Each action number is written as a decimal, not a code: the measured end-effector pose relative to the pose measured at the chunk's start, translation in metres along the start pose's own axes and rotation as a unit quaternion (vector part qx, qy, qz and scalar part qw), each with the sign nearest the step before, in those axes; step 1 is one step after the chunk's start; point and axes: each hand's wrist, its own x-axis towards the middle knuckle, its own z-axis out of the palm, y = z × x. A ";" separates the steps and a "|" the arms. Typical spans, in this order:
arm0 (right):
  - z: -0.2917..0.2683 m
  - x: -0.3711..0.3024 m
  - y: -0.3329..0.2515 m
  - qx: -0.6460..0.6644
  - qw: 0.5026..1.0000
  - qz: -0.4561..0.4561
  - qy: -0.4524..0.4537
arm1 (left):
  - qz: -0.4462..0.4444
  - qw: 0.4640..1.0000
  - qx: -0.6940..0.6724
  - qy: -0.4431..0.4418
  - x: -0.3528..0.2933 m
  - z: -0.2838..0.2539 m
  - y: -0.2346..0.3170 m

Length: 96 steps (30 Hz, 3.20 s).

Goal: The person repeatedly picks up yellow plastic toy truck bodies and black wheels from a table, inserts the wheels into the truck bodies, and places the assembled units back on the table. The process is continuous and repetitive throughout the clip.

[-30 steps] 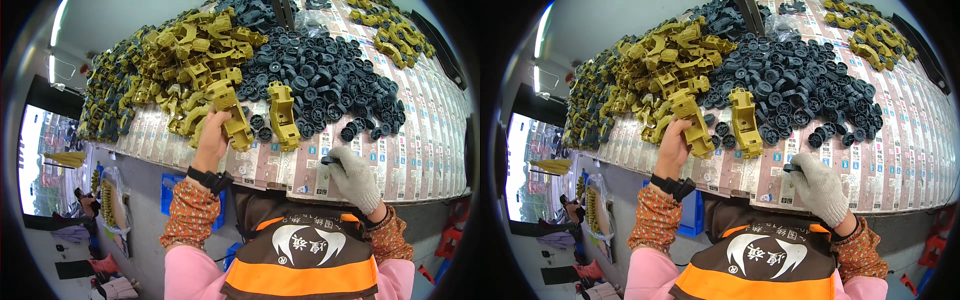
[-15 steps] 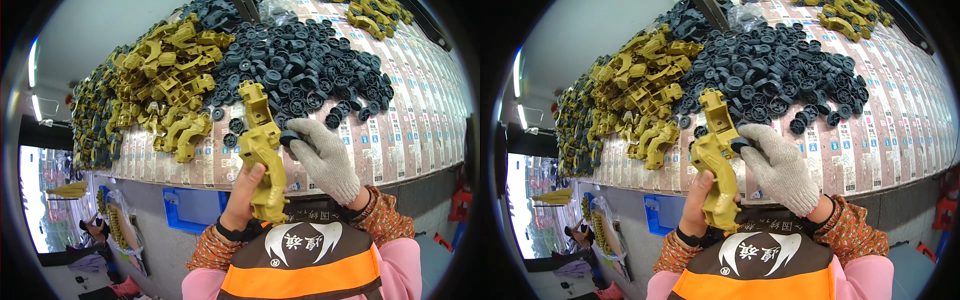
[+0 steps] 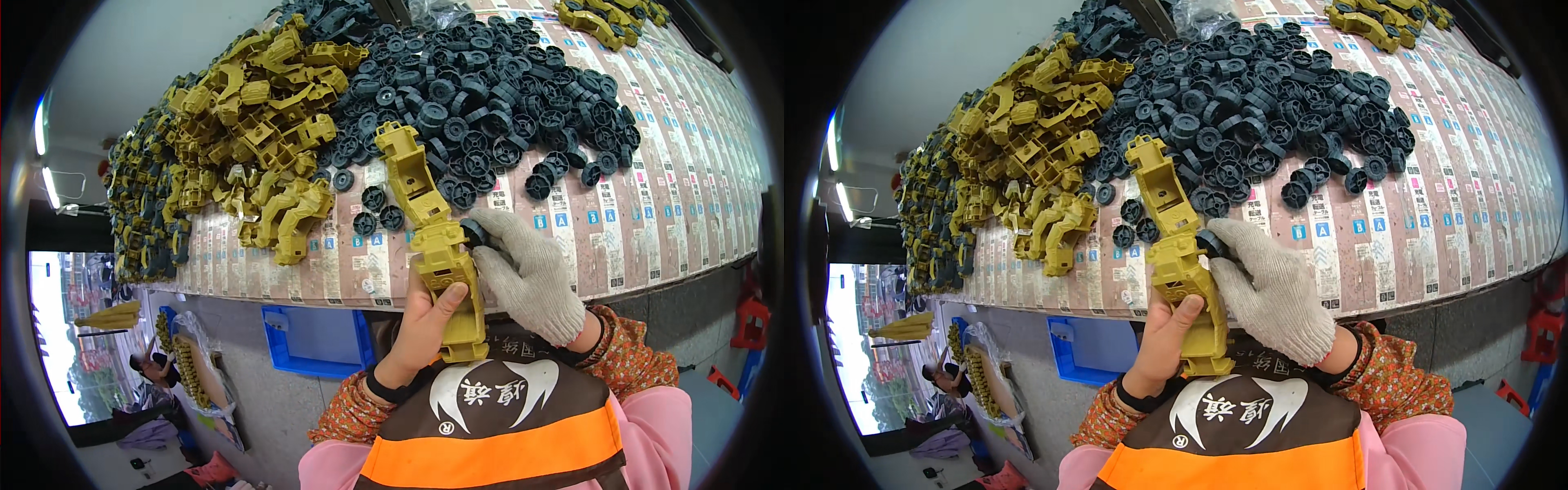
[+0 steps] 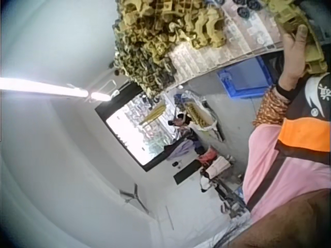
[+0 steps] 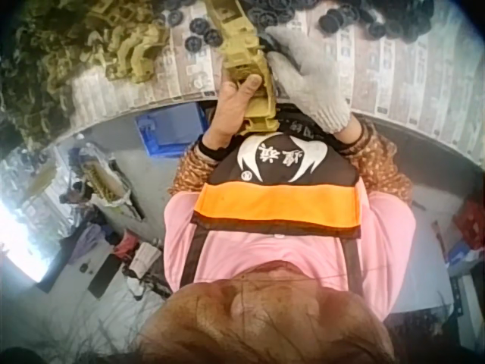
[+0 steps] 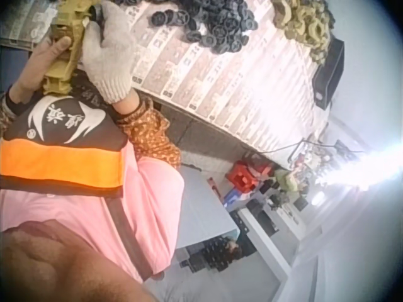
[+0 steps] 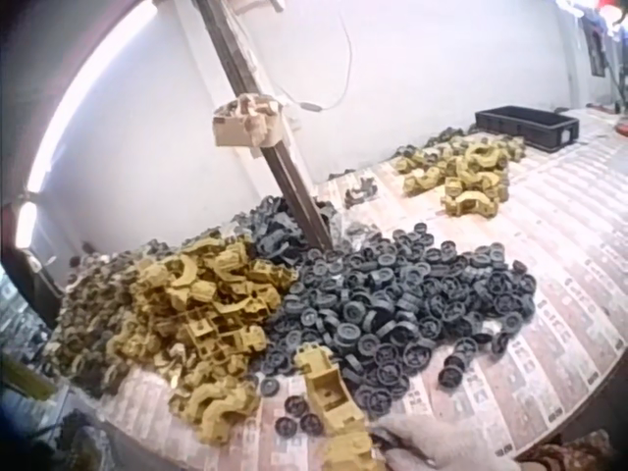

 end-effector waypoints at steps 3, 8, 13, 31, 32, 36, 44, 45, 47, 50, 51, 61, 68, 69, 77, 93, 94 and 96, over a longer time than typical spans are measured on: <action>-0.001 -0.003 0.001 -0.011 1.000 0.000 -0.002 | 0.006 0.999 0.036 0.003 -0.002 0.002 0.000; -0.006 -0.003 -0.005 0.016 0.999 0.032 -0.017 | 0.003 0.997 0.073 0.000 -0.002 0.003 -0.003; -0.005 -0.005 0.002 0.066 0.996 0.055 -0.011 | 0.010 0.997 0.081 -0.002 0.000 0.003 -0.010; -0.039 -0.007 -0.008 -0.160 0.983 -0.030 -0.080 | 0.038 0.949 0.310 -0.054 0.003 0.008 -0.009; -0.045 0.000 -0.006 -0.152 0.984 -0.040 -0.079 | 0.016 0.966 0.251 -0.055 0.005 0.010 -0.008; -0.073 0.040 0.008 -0.364 0.922 -0.133 0.010 | -0.065 0.997 0.037 -0.019 0.010 0.012 -0.003; -0.084 0.054 0.026 -0.545 0.816 -0.194 -0.013 | -0.022 0.992 -0.110 0.065 0.010 0.002 0.012; -0.083 0.054 0.025 -0.535 0.820 -0.205 -0.012 | -0.004 0.990 -0.115 0.081 0.012 0.003 0.011; -0.073 0.045 0.015 -0.425 0.879 -0.217 0.002 | 0.019 0.986 -0.128 0.109 0.011 0.006 0.011; -0.065 0.023 0.002 -0.237 0.962 -0.112 -0.074 | 0.038 0.983 -0.131 0.121 0.016 0.006 0.010; -0.057 0.014 -0.009 -0.168 0.979 -0.043 -0.108 | 0.045 0.984 -0.116 0.124 0.017 0.008 0.010; -0.018 -0.027 -0.011 -0.072 0.992 -0.011 -0.100 | 0.105 0.975 -0.135 0.144 0.020 0.021 0.004; -0.020 -0.025 -0.006 -0.079 0.993 -0.006 -0.089 | 0.112 0.976 -0.129 0.138 0.019 0.023 0.002; -0.020 -0.024 -0.008 -0.063 0.993 0.026 -0.098 | 0.111 0.976 -0.124 0.141 0.018 0.023 0.002; -0.017 -0.033 -0.012 -0.072 0.988 -0.016 -0.134 | 0.147 0.976 -0.076 0.144 0.017 0.026 0.000; -0.022 -0.023 -0.010 0.166 0.940 0.261 -0.141 | 0.129 0.975 -0.134 0.125 0.018 0.016 -0.003; -0.021 -0.025 -0.007 0.144 0.954 0.226 -0.136 | 0.132 0.974 -0.123 0.136 0.018 0.017 -0.003; -0.017 -0.031 0.001 0.101 0.975 0.155 -0.126 | 0.139 0.972 -0.100 0.159 0.019 0.020 -0.001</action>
